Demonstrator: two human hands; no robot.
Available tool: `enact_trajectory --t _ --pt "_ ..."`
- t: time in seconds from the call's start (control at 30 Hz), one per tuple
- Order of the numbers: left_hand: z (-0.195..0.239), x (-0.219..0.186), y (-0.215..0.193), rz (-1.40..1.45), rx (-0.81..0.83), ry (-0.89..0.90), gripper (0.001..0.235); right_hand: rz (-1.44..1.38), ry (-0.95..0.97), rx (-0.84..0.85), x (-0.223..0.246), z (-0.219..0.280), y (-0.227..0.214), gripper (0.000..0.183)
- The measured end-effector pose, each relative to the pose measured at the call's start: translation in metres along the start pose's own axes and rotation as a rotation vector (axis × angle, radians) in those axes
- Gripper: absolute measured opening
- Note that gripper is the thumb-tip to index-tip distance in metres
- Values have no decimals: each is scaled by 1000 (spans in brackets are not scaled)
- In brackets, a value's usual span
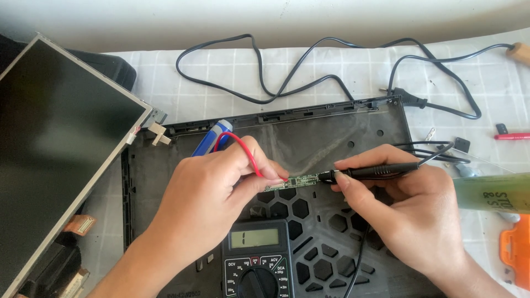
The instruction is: Using a digital multimeter to test electrical components and continuity on a laptop circuit board.
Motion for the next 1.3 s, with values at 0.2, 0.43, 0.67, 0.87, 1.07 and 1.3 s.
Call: enact_trajectory --t 0.2,0.43,0.67,0.87,1.07,1.3 --pt "-1 -3 0 10 -3 18 14 -15 11 -2 0 0 1 10" --pt "-1 -1 1 31 -3 -15 13 1 19 -4 -1 0 0 10" --pt "0 -1 1 -5 -8 8 13 3 12 -2 -2 0 1 10" --pt "0 1 1 5 -8 -1 13 3 28 -3 -1 0 1 11" --pt "0 1 1 16 -3 5 12 0 29 -8 -3 0 1 10" --pt "0 -1 0 30 -4 20 14 19 14 -23 0 2 -1 9"
Point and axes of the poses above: each hand's wrist, its own z-axis away from the middle knuckle, its own y-axis out of the palm, x = y × z, the point moved 7 cm from there along -z, towards the middle knuckle, and after that the axes turned 15 degrees about z, right-handed, at the moved point
